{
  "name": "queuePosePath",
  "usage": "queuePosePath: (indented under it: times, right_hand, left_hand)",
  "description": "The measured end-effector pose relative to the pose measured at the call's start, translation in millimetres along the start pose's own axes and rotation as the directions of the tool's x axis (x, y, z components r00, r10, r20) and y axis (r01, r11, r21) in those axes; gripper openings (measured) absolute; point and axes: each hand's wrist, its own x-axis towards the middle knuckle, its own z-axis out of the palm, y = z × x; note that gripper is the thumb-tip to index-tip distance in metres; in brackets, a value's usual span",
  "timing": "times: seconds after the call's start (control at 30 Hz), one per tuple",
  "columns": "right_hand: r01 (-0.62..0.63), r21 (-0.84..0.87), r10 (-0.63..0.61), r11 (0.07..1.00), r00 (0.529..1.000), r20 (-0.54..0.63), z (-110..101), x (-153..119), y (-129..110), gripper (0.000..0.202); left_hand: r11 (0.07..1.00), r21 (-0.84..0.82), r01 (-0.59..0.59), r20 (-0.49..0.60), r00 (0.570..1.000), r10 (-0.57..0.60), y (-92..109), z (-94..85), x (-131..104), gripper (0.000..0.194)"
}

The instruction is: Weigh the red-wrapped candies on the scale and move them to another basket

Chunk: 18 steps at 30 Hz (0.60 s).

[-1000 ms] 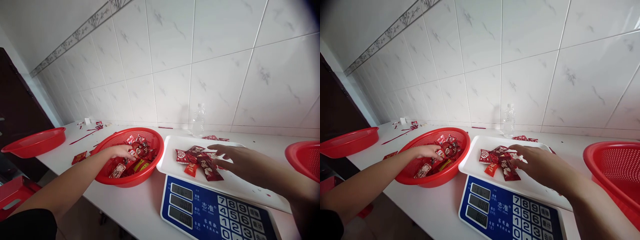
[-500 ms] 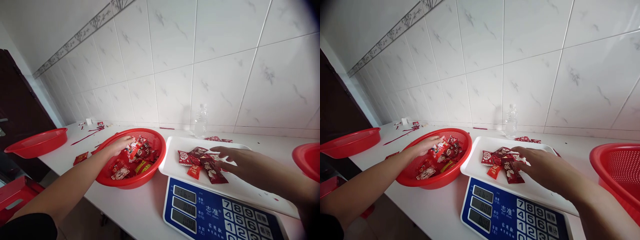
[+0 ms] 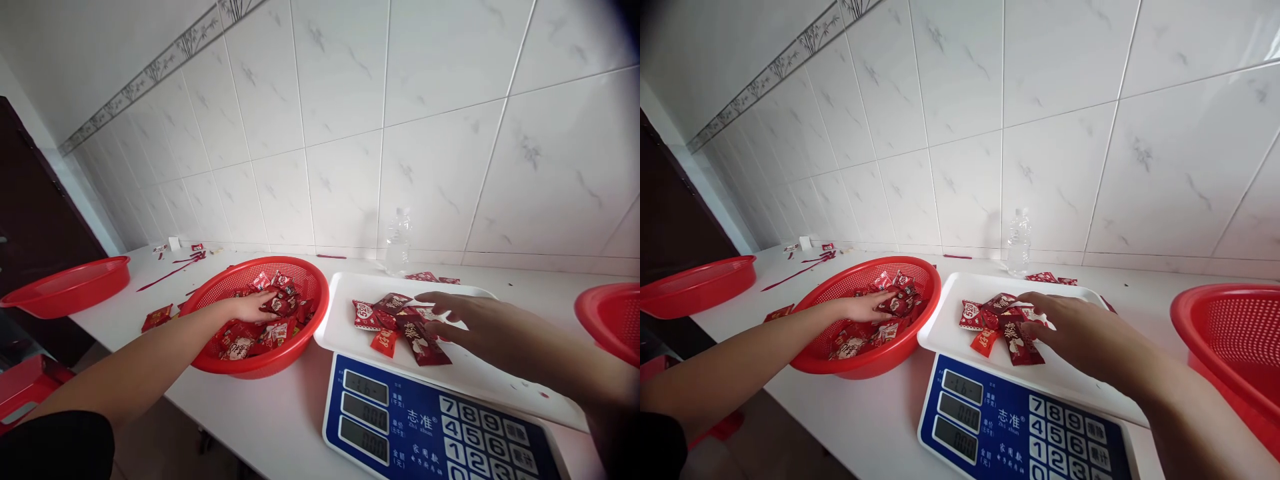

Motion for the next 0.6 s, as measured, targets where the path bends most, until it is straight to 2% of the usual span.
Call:
queuePosePath:
  times: [0.1, 0.2, 0.3, 0.4, 0.6]
  right_hand:
    - [0.014, 0.007, -0.014, 1.0, 1.0, -0.027, 1, -1, 3, 0.046]
    - [0.016, 0.013, -0.015, 1.0, 0.999, -0.046, 1, -1, 3, 0.045]
    - [0.004, 0.006, -0.003, 1.0, 1.0, -0.017, 0, -1, 1, 0.046]
    - [-0.022, -0.005, 0.022, 1.0, 0.999, 0.023, -3, -1, -4, 0.049]
    - [-0.022, 0.018, 0.022, 1.0, 1.0, -0.002, -5, -1, -8, 0.045]
  left_hand:
    - [0.998, 0.06, 0.001, 0.041, 0.999, -0.004, 1, 3.0, 1, 0.082]
    - [0.996, 0.08, -0.044, 0.078, 0.996, 0.037, 1, 1.6, 1, 0.056]
    - [0.993, 0.081, -0.085, 0.033, 0.996, 0.082, -1, -1.7, 4, 0.042]
    - [0.993, 0.069, -0.098, -0.06, 0.993, 0.102, -7, -6.8, 11, 0.038]
    - [0.996, -0.008, -0.087, -0.147, 0.986, 0.085, -21, -9.1, 33, 0.055]
